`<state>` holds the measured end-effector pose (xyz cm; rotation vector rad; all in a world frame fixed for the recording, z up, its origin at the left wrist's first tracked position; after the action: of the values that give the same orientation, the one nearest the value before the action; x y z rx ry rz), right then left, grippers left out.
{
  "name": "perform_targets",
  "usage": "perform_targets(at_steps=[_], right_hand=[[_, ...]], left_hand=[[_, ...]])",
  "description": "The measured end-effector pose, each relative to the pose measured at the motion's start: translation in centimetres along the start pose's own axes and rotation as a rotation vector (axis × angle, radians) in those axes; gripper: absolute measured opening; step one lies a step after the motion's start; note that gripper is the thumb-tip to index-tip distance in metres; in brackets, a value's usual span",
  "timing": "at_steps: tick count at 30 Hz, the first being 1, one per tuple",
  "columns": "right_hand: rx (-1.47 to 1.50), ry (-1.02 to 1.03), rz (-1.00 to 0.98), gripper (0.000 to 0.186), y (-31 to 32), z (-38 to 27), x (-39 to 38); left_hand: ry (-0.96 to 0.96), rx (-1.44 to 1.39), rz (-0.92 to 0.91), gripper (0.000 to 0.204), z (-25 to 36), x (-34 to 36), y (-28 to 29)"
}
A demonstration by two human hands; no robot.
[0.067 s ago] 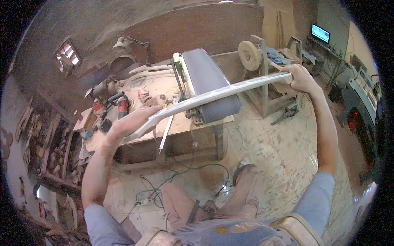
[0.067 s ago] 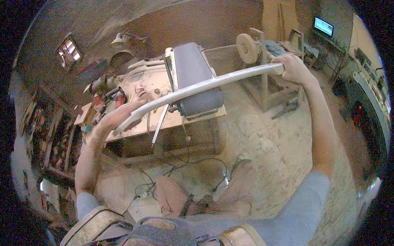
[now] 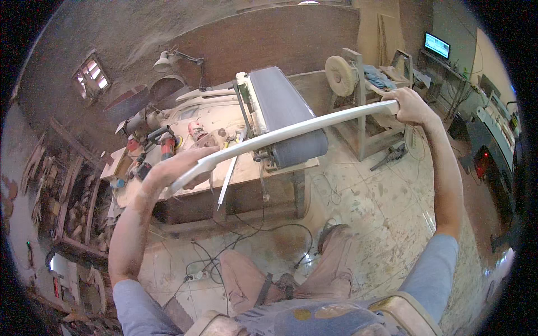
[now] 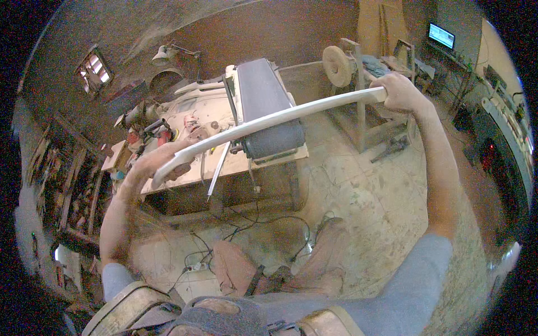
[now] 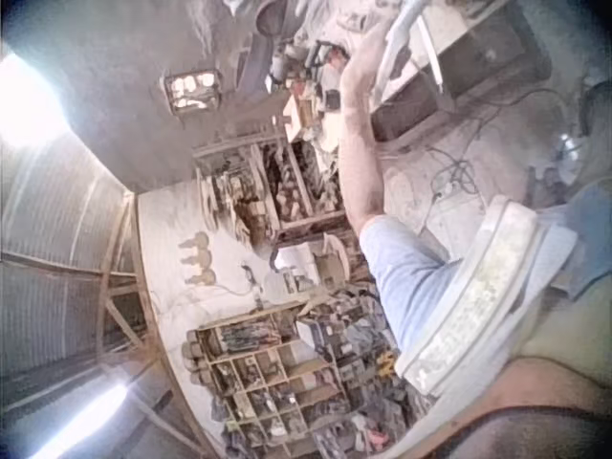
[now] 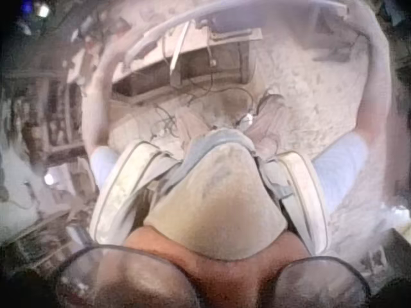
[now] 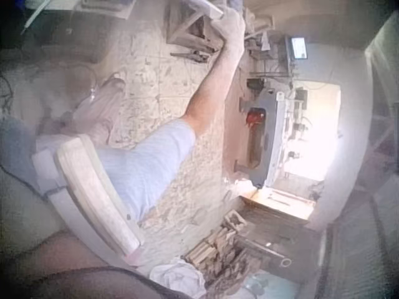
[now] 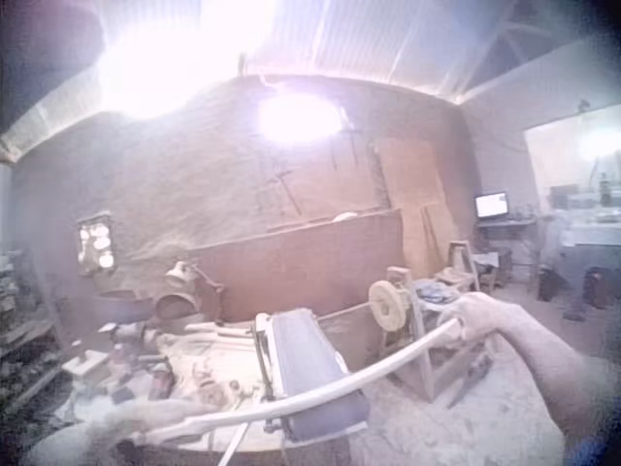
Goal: The person holds a wooden guitar neck against a belt sander to smooth the surface, then uses calipers to measure the width and a metal straight edge to check the alignment of the neck.
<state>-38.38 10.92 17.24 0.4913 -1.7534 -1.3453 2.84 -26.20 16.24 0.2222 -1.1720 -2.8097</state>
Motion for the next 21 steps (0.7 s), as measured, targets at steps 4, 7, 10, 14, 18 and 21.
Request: perform_targets(at_steps=[4, 7, 10, 14, 18, 21], right_hand=[[-0.169, -0.010, -0.193, 0.046, 0.6, -3.0, 1.8], [-0.221, 0.058, 0.157, 0.057, -2.6, -4.8, 0.7], [-0.315, 0.082, 0.767, 0.037, -5.3, -6.9, 0.4], [-0.240, 0.141, 0.694, 0.032, -4.6, -8.3, 0.2], [-0.081, 0.190, 0.018, 0.041, -1.8, -9.4, 0.7], [0.022, 0.076, -0.414, 0.039, 1.6, -11.1, 1.6]], left_hand=[[-0.097, 0.061, 0.030, 0.026, -4.1, -0.9, 3.0], [-0.620, 0.993, 0.450, 0.020, -4.7, -2.6, 1.8], [-0.485, 0.966, 0.604, 0.029, -4.3, -3.7, 2.3], [-0.345, 0.978, 0.560, 0.025, -4.9, -6.2, 3.0], [-0.659, 0.997, 0.248, 0.031, -7.7, -8.7, 4.9], [0.157, -0.020, 0.010, 0.038, -10.7, -9.4, 6.8]])
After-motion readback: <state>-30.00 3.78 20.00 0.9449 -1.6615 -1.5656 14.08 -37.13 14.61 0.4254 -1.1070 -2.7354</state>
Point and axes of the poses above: each hand's wrist, its own x-axis towards the middle knuckle, its own y-axis out of the back of the hand, z = x × y, the point moved 2 cm from there along x, towards the middle knuckle, and after that the axes turned 12 degrees about -y, right-handed, at the moved point
